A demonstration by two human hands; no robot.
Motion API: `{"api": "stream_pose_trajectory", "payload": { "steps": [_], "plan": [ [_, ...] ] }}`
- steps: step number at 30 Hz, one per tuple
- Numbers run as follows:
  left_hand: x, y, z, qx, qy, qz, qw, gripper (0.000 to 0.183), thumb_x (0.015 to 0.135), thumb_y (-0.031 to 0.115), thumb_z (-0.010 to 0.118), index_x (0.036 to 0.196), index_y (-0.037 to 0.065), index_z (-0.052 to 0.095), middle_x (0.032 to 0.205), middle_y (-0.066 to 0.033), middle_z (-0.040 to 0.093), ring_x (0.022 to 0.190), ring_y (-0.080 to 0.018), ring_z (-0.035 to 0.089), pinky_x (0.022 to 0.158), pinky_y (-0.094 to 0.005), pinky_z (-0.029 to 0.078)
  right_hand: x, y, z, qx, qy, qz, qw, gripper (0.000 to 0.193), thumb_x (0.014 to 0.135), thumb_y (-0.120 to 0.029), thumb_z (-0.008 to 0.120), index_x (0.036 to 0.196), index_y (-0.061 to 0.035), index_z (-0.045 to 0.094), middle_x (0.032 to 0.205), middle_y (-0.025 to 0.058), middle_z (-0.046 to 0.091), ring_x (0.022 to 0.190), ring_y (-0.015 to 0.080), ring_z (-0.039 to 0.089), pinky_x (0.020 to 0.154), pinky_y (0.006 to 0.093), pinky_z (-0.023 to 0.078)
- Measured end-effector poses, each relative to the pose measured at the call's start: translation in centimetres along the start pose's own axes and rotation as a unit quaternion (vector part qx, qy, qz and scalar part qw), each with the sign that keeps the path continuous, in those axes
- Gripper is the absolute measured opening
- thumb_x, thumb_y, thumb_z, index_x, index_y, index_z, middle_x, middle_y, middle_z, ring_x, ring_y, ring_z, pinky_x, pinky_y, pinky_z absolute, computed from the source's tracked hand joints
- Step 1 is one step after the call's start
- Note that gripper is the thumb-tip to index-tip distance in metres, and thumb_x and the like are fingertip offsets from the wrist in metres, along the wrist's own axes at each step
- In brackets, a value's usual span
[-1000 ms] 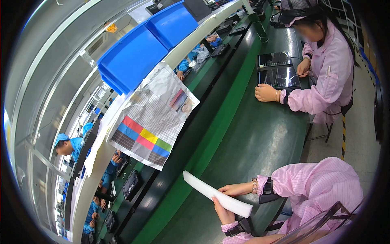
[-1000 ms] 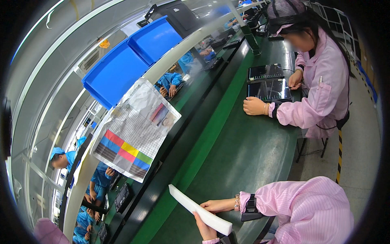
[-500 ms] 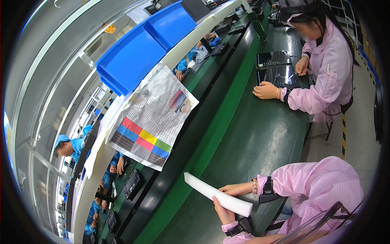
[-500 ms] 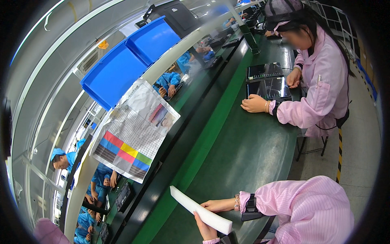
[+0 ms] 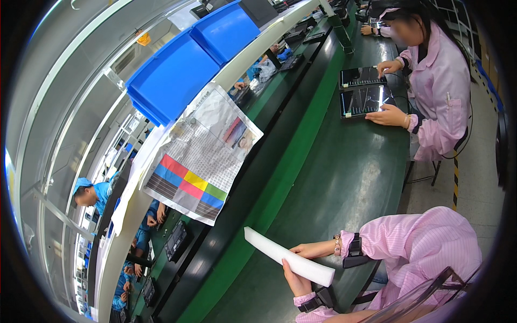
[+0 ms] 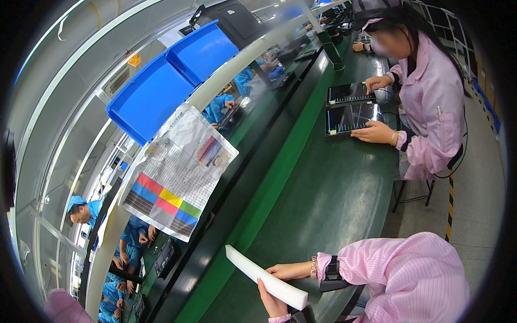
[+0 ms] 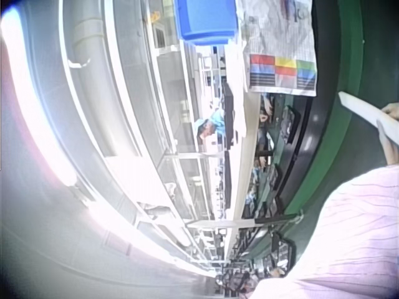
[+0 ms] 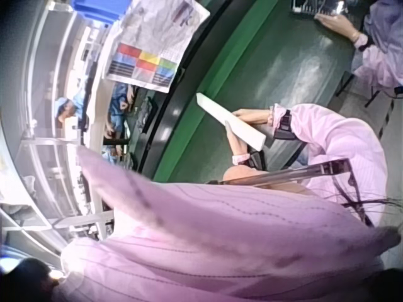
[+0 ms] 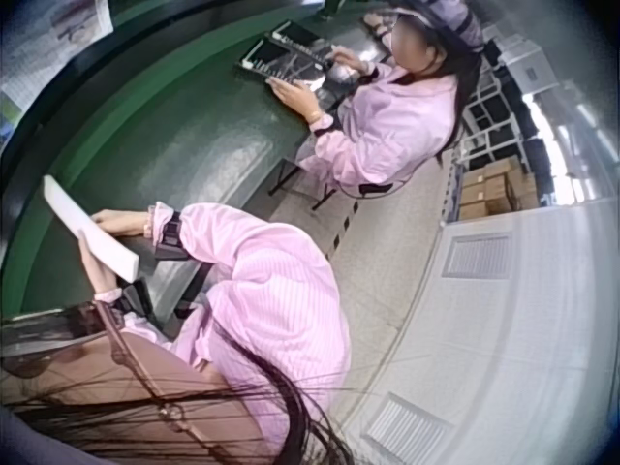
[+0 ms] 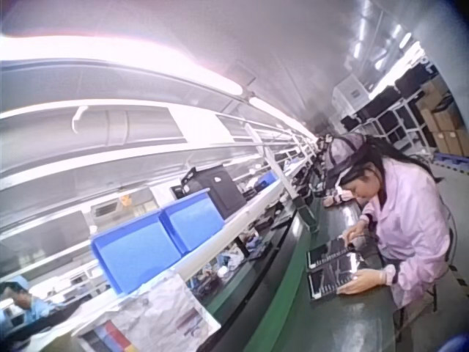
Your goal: Testing and checking software or screen displays on electronic tablets on an assembly line.
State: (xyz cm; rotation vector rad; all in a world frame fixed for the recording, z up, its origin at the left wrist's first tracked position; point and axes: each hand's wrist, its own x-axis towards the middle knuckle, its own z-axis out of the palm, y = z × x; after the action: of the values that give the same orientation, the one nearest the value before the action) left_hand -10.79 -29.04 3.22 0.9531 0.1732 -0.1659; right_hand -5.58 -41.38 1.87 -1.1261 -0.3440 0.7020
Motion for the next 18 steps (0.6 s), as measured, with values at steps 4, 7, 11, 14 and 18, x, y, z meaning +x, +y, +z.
{"api": "stream_pose_trajectory", "payload": {
  "steps": [4, 7, 11, 14, 18],
  "plan": [
    [0.2, -0.2, -0.4, -0.006, -0.002, -0.006, 1.0, 0.049, 0.094, 0.044, 0.046, 0.116, 0.0, 0.047, 0.105, -0.0108, 0.056, 0.095, -0.0202, 0.057, 0.084, -0.0337, 0.046, 0.1, 0.1, -0.1, 0.0, -0.004, -0.007, 1.0, 0.042, 0.092, -0.029, 0.052, 0.122, -0.0001, 0.049, 0.106, 0.0006, 0.058, 0.09, 0.0046, 0.054, 0.076, 0.0222, 0.047],
    [0.5, -0.5, -1.0, -0.013, -0.018, -0.01, 1.0, 0.05, 0.094, 0.043, 0.046, 0.118, -0.001, 0.047, 0.109, -0.0115, 0.056, 0.099, -0.0208, 0.056, 0.087, -0.0346, 0.045, 0.1, 0.1, -0.1, -0.014, -0.001, -0.008, 1.0, 0.044, 0.091, -0.03, 0.054, 0.123, 0.0003, 0.049, 0.107, 0.0017, 0.058, 0.091, 0.0052, 0.054, 0.077, 0.0227, 0.047],
    [0.8, -0.8, -1.5, -0.017, -0.023, -0.005, 1.0, 0.051, 0.094, 0.042, 0.046, 0.12, -0.001, 0.046, 0.111, -0.0117, 0.055, 0.101, -0.0214, 0.055, 0.089, -0.0352, 0.044, 0.0, -0.1, 0.1, -0.026, 0.006, -0.015, 1.0, 0.048, 0.089, -0.031, 0.056, 0.124, 0.0006, 0.048, 0.111, 0.004, 0.058, 0.094, 0.0071, 0.055, 0.078, 0.024, 0.047],
    [0.5, -0.5, -1.2, -0.01, -0.023, -0.009, 1.0, 0.05, 0.094, 0.042, 0.047, 0.12, -0.001, 0.046, 0.111, -0.0114, 0.055, 0.1, -0.0213, 0.055, 0.088, -0.0349, 0.044, -0.2, -0.2, 0.1, -0.033, 0.008, -0.018, 0.999, 0.05, 0.089, -0.031, 0.056, 0.126, 0.0008, 0.047, 0.112, 0.0049, 0.058, 0.096, 0.008, 0.055, 0.08, 0.0248, 0.047],
    [0.4, -0.5, -1.0, -0.007, -0.015, -0.001, 1.0, 0.05, 0.093, 0.042, 0.047, 0.12, -0.001, 0.046, 0.11, -0.0114, 0.055, 0.099, -0.0213, 0.055, 0.087, -0.0348, 0.045, -0.1, 0.0, 0.0, -0.037, 0.006, -0.019, 0.999, 0.05, 0.089, -0.031, 0.056, 0.126, 0.0011, 0.047, 0.112, 0.0053, 0.058, 0.096, 0.0086, 0.055, 0.081, 0.0251, 0.047]
  ]
}}
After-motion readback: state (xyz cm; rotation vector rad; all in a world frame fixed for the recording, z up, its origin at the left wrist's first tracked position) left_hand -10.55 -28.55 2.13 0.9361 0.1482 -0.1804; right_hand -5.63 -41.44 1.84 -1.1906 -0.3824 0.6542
